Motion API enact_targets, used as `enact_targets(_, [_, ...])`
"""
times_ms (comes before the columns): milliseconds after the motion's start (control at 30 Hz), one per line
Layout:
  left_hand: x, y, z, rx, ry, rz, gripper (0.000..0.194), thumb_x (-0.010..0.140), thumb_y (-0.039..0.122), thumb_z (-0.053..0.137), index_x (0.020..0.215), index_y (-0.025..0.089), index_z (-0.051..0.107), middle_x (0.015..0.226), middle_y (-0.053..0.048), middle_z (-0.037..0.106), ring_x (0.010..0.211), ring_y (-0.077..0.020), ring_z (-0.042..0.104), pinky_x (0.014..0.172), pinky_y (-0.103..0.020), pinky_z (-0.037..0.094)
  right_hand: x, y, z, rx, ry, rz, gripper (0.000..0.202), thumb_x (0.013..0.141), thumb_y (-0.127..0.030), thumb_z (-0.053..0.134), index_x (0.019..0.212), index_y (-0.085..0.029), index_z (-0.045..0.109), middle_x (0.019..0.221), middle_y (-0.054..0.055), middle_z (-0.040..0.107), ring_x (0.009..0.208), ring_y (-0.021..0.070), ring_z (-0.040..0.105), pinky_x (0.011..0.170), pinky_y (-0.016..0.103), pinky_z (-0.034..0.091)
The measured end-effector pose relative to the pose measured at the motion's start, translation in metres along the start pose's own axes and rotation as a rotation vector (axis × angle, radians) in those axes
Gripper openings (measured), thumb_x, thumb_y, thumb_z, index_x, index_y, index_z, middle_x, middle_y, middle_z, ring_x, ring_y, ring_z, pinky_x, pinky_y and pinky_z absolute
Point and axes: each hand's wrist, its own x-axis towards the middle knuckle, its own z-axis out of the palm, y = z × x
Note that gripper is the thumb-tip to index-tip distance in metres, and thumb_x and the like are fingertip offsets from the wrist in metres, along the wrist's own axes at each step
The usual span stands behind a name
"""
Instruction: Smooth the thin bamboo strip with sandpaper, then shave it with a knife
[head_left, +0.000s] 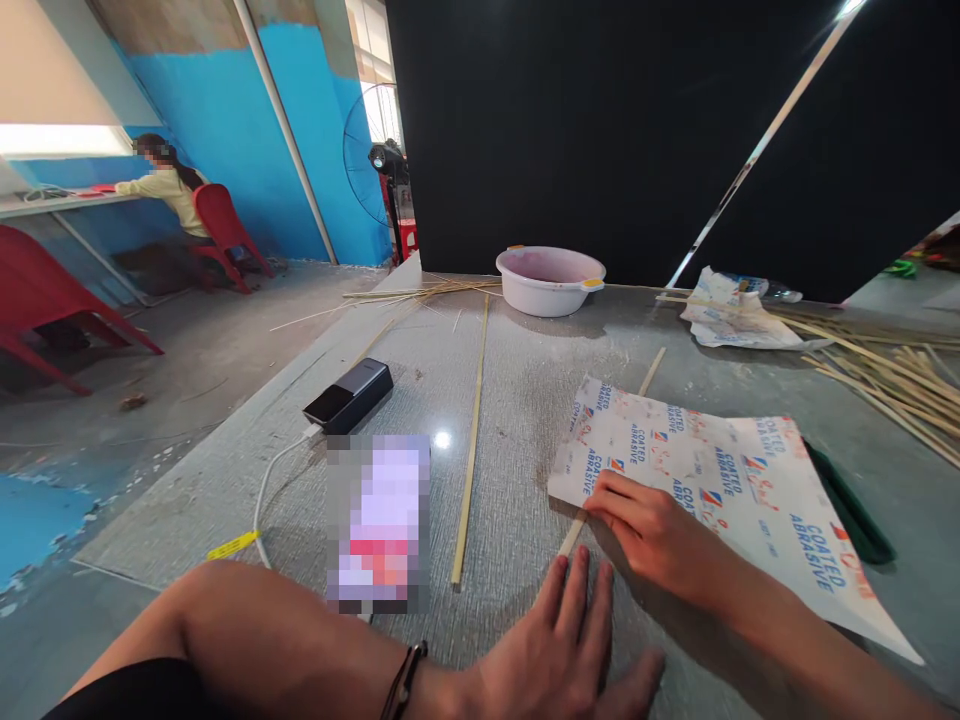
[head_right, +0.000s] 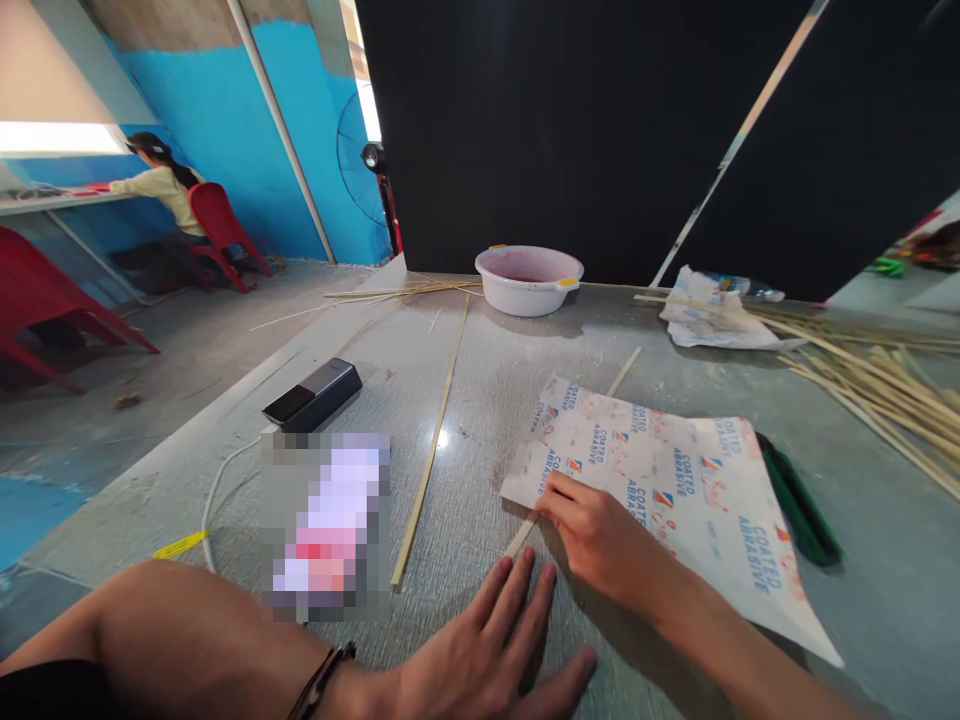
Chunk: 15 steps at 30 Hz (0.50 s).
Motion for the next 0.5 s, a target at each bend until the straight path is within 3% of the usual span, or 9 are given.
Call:
enact_targets(167, [0.0019, 0.0001, 0.0020, -0.003, 0.088, -0.051, 0.061, 0.113, 0.033, 0.051, 0.171, 0.021, 0.035, 0.133, -0.015, 0.078, 0.128, -0.0323, 0.074, 0.109, -0.048, 0.053, -0.0011, 0.0028, 0.0013, 0.013, -0.056, -0.019, 0.032, 0.098, -0.001, 0.044, 0.102, -0.018, 0.070, 0.097, 0.009, 0.067, 0.081, 0.0223, 0.067, 0.069, 0.035, 0.056])
enact_targets(300, [0.0033, 0.0010, 0.0032, -0.008, 0.114, -0.093, 0.061, 0.113, 0.035, 0.052, 0.171, 0.022, 0.037, 0.135, -0.015, 0.077, 0.128, -0.0319, 0.074, 0.109, -0.047, 0.052, -0.0017, 0.0050, 0.0012, -0.079, -0.006, -0.025, 0.035, 0.094, 0.002, 0.041, 0.103, -0.017, 0.069, 0.099, 0.010, 0.067, 0.083, 0.0238, 0.068, 0.072, 0.036, 0.058])
enact_targets(400, [0.0025, 0.0025, 0.0063, 0.010, 0.138, -0.079, 0.059, 0.113, 0.034, 0.053, 0.169, 0.022, 0.039, 0.131, -0.014, 0.079, 0.125, -0.0313, 0.075, 0.108, -0.048, 0.054, -0.0020, 0.0008, 0.0023, -0.068, -0.050, -0.058, 0.037, 0.087, 0.004, 0.043, 0.104, -0.017, 0.069, 0.101, 0.011, 0.068, 0.084, 0.0228, 0.068, 0.071, 0.034, 0.057])
enact_targets(500, [0.0020, 0.0024, 0.0077, 0.010, 0.154, -0.069, 0.059, 0.112, 0.034, 0.054, 0.168, 0.022, 0.041, 0.126, -0.013, 0.080, 0.122, -0.0310, 0.077, 0.107, -0.047, 0.055, -0.0010, -0.0026, 0.0027, -0.037, -0.064, -0.041, 0.032, 0.090, 0.003, 0.044, 0.098, -0.017, 0.068, 0.098, 0.010, 0.067, 0.080, 0.0214, 0.067, 0.067, 0.032, 0.055])
